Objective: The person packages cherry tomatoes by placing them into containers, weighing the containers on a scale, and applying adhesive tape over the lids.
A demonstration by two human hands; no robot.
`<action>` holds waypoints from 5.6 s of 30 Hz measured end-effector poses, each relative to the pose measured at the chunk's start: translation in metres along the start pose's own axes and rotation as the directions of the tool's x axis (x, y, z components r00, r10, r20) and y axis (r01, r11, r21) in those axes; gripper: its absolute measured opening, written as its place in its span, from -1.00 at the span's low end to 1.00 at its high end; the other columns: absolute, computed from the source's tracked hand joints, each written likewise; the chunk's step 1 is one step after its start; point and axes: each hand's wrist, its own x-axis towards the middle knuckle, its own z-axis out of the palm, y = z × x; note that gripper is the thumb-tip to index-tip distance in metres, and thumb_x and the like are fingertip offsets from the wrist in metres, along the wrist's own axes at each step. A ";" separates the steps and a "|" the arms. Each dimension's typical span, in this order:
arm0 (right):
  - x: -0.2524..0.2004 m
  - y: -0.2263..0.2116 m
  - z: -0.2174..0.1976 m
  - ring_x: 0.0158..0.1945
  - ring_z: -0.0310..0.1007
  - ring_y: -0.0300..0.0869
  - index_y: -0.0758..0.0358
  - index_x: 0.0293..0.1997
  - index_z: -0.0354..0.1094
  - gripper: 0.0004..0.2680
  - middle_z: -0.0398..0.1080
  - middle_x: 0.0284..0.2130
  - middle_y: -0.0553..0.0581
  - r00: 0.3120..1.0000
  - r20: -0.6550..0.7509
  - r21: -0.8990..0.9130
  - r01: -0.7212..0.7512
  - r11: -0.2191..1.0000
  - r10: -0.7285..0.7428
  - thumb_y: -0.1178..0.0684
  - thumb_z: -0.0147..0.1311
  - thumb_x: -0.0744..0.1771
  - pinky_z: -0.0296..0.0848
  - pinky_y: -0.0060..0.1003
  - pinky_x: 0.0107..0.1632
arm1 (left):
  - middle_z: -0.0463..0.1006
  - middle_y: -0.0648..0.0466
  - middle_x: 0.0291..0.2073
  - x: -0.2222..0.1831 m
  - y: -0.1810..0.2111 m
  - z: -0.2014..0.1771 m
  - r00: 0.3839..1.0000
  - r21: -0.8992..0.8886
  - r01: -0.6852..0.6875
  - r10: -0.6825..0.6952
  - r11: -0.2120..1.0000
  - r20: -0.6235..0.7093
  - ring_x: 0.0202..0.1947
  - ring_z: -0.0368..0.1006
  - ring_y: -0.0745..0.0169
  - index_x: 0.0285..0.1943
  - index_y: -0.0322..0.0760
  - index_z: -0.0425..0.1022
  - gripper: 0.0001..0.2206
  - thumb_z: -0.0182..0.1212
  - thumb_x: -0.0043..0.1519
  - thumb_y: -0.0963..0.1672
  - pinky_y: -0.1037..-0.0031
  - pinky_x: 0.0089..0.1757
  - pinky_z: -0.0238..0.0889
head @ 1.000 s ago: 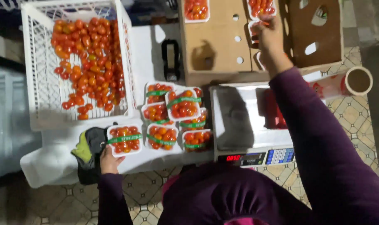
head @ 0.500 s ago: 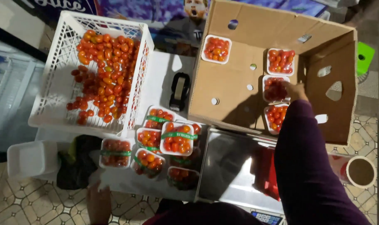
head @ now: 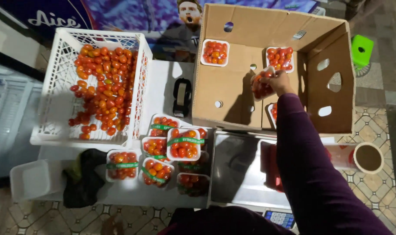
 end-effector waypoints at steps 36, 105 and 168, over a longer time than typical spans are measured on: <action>-0.577 -0.057 -0.333 -0.07 0.32 0.39 0.53 0.36 0.07 -0.60 0.20 0.12 0.69 0.990 -0.018 -0.173 -0.144 0.974 0.143 0.19 -0.06 0.36 0.31 0.20 0.01 | 0.62 -0.09 -0.08 0.002 0.384 0.002 0.733 -0.513 -0.678 0.543 0.527 -0.411 -0.03 0.55 0.00 0.14 -0.31 0.53 -0.78 0.21 0.32 -0.25 0.34 -0.12 0.42; -0.618 0.167 -0.128 -0.35 0.42 -0.30 0.24 0.29 0.20 -0.64 0.42 -0.46 0.10 0.957 -0.252 0.544 0.015 0.839 0.146 0.29 0.20 0.36 0.30 -0.56 -0.34 | 0.71 -0.02 -0.17 -0.084 0.660 0.124 0.928 -0.722 -0.017 0.281 0.691 0.247 -0.03 0.63 -0.05 -0.03 -0.22 0.69 -0.58 0.41 0.08 0.08 0.28 0.02 0.47; -0.486 0.113 0.034 -0.56 0.45 -0.20 0.27 0.01 0.03 -0.61 0.50 -0.46 0.18 0.905 0.010 0.622 -0.338 0.707 0.425 0.17 0.37 0.30 0.38 -0.37 -0.60 | 0.71 0.17 -0.28 0.100 0.582 0.024 0.833 -0.389 -0.531 0.548 0.753 -0.078 -0.11 0.60 0.21 -0.24 0.04 0.65 -0.84 0.32 0.14 0.03 0.41 -0.06 0.42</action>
